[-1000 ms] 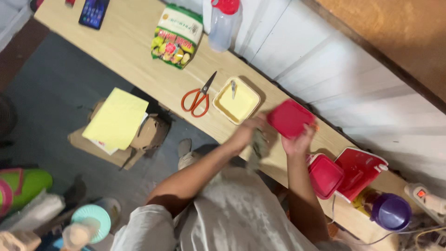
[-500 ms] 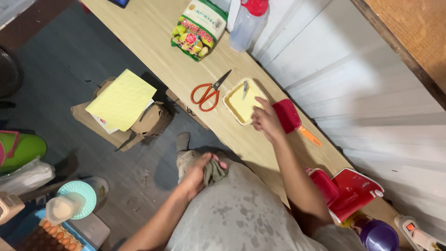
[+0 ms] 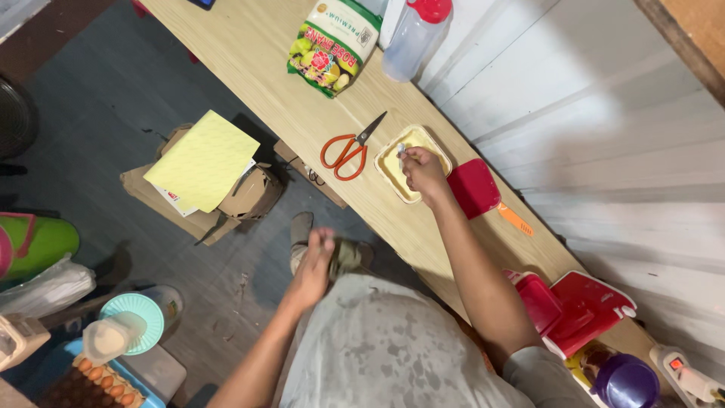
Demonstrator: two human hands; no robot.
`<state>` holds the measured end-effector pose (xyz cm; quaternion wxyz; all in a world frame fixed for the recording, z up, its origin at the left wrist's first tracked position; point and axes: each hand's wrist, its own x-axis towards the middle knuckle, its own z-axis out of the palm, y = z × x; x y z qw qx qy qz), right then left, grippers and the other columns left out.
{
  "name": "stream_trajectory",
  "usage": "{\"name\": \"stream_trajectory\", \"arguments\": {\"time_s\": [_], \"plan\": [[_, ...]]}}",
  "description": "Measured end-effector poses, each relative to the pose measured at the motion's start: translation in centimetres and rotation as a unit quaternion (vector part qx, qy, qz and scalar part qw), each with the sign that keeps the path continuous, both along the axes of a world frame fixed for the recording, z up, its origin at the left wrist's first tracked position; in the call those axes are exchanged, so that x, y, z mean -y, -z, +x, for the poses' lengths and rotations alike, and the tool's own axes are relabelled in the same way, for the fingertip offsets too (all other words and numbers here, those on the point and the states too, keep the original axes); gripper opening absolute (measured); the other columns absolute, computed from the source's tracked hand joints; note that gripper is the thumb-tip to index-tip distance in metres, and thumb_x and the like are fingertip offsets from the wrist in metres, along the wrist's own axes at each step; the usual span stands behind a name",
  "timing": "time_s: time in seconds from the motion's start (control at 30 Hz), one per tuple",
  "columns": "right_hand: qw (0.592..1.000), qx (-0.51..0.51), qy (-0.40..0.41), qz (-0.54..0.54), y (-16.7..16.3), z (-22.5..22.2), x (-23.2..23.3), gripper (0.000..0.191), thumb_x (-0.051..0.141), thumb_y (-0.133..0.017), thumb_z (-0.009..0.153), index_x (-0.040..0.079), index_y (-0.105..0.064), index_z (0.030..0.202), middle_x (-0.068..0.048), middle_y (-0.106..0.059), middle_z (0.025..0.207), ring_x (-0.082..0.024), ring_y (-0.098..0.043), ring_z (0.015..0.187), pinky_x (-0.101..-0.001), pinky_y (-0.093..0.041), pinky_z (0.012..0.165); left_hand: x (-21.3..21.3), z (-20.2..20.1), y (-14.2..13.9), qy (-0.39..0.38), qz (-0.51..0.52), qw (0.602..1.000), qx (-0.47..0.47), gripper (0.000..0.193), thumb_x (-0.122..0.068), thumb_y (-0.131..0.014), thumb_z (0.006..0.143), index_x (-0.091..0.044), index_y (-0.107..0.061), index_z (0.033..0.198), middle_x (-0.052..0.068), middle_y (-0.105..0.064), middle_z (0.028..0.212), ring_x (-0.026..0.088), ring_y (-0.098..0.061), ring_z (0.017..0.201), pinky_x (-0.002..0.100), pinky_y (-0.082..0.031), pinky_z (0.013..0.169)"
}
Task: The person wipes red plastic container lids and a plastic container with a cloth, opens a container and places its lid on a shelf, then carries the cloth to a sink and rinses and squeezes it under running water. They return to the table and continue wiping the container and lids with the damp cloth.
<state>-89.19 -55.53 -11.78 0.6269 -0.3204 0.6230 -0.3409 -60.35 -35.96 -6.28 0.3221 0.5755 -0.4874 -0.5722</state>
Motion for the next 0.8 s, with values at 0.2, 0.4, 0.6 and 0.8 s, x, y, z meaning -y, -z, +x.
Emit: {"name": "stream_trajectory", "arguments": {"time_s": [0.2, 0.4, 0.6, 0.8], "plan": [[0.957, -0.177, -0.095, -0.208, -1.1, 0.1, -3.5, 0.017, 0.013, -0.066, 0.102, 0.0, -0.069, 0.113, -0.002, -0.07, 0.085, -0.005, -0.06, 0.071, -0.0246, -0.046, 0.062, 11.5, -3.0, -3.2, -0.046, -0.212, 0.976, 0.02, 0.045, -0.033, -0.059, 0.107, -0.004, -0.04, 0.135, 0.019, -0.059, 0.12, 0.032, -0.064, 0.109, 0.041, -0.051, 0.094], [0.926, -0.295, -0.159, -0.171, -6.2, 0.7, -7.1, 0.022, 0.015, -0.072, 0.095, 0.003, -0.071, 0.113, -0.012, -0.068, 0.079, -0.015, -0.061, 0.065, -0.032, -0.05, 0.063, 16.2, -5.2, -3.9, -0.096, -0.071, 0.982, -0.146, 0.032, -0.023, -0.057, 0.103, -0.006, -0.058, 0.13, 0.009, -0.068, 0.109, 0.015, -0.064, 0.088, 0.031, -0.055, 0.073], [0.879, -0.302, -0.128, -0.345, -6.1, 0.7, -9.1, 0.012, 0.002, -0.071, 0.087, -0.001, -0.071, 0.099, -0.011, -0.058, 0.083, -0.023, -0.06, 0.072, -0.0336, -0.049, 0.065, 12.8, -7.8, -3.8, 0.06, -0.192, 0.976, -0.085, 0.05, -0.013, -0.074, 0.09, -0.007, -0.05, 0.133, 0.011, -0.062, 0.116, 0.023, -0.065, 0.097, 0.034, -0.056, 0.08], [0.889, -0.29, -0.121, -0.332, -3.8, 0.4, -9.2, 0.017, -0.002, -0.07, 0.084, -0.004, -0.055, 0.077, -0.013, -0.053, 0.081, -0.027, -0.057, 0.068, -0.0391, -0.045, 0.061, 13.4, -9.1, -4.2, 0.208, -0.387, 0.891, 0.116, 0.039, -0.012, -0.079, 0.079, -0.004, -0.062, 0.113, 0.017, -0.062, 0.105, 0.038, -0.062, 0.101, 0.045, -0.052, 0.084]]}}
